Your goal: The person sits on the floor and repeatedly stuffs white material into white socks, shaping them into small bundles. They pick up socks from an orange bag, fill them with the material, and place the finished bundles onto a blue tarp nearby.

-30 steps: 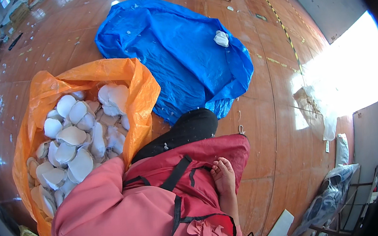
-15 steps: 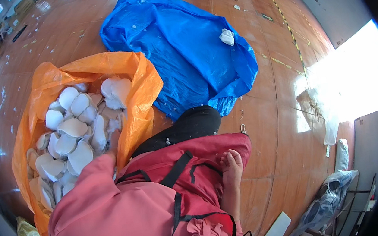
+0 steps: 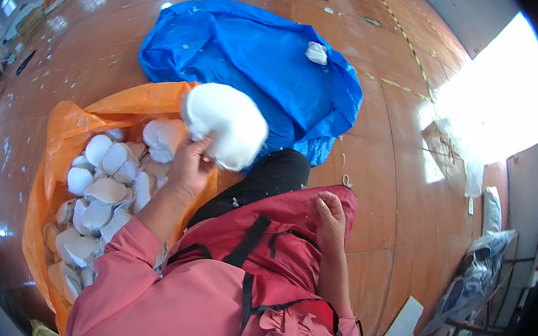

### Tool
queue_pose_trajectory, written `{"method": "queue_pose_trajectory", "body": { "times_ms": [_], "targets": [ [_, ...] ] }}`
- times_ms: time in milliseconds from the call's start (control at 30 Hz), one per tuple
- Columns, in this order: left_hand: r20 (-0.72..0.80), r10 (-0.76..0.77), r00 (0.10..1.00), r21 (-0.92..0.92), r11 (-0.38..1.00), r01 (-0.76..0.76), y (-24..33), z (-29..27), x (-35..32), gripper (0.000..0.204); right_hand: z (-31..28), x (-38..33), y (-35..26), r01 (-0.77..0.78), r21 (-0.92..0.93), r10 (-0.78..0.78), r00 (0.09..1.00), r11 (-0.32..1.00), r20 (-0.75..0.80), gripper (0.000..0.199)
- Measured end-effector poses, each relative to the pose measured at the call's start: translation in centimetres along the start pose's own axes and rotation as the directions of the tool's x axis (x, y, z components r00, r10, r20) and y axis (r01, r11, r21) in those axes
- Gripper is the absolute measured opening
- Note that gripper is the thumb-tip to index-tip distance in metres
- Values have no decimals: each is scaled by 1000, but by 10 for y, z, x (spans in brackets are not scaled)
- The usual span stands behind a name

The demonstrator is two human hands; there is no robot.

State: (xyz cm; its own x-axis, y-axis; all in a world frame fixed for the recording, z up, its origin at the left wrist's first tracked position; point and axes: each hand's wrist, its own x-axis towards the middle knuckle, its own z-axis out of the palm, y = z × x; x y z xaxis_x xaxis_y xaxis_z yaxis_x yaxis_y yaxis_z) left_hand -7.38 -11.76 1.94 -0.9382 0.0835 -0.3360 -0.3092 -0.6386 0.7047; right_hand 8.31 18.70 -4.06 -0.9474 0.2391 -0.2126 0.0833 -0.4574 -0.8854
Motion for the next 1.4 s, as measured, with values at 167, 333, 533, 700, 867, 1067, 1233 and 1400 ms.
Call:
{"method": "queue_pose_trajectory", "body": {
  "times_ms": [167, 333, 533, 700, 867, 1067, 1233, 1400],
  "targets": [
    [323, -446, 835, -46, 874, 484, -46, 64, -44, 44, 8, -11, -14, 50, 52, -57, 986, 997, 154, 50],
    [347, -552, 758, 72, 822, 565, -82, 77, -57, 42, 5, -25, -8, 123, 202, -159, 972, 972, 173, 66],
    [213, -583, 784, 261, 807, 530, -92, 87, -68, 37, -7, -30, 8, -14, 248, 4, 999, 969, 41, 66],
    [382, -258, 887, 561, 827, -1, -107, 77, -58, 33, 6, -28, 2, 16, -89, -38, 967, 996, -250, 54],
    [546, -17, 837, 792, 337, -510, -106, 88, -64, 35, 17, -23, -17, 433, -164, -437, 899, 886, 15, 53],
    [578, -34, 815, 807, 172, -565, -103, 103, -74, 40, 32, -20, -16, 500, -472, -516, 850, 726, 105, 25],
    [510, -145, 848, 810, 413, -416, -99, 95, -63, 36, 25, -27, -13, 393, 21, -371, 883, 919, -289, 9],
    [333, -538, 774, 410, 822, 395, -88, 77, -47, 35, -13, -26, -17, 322, 296, -182, 891, 899, -417, 7]
  ]
}}
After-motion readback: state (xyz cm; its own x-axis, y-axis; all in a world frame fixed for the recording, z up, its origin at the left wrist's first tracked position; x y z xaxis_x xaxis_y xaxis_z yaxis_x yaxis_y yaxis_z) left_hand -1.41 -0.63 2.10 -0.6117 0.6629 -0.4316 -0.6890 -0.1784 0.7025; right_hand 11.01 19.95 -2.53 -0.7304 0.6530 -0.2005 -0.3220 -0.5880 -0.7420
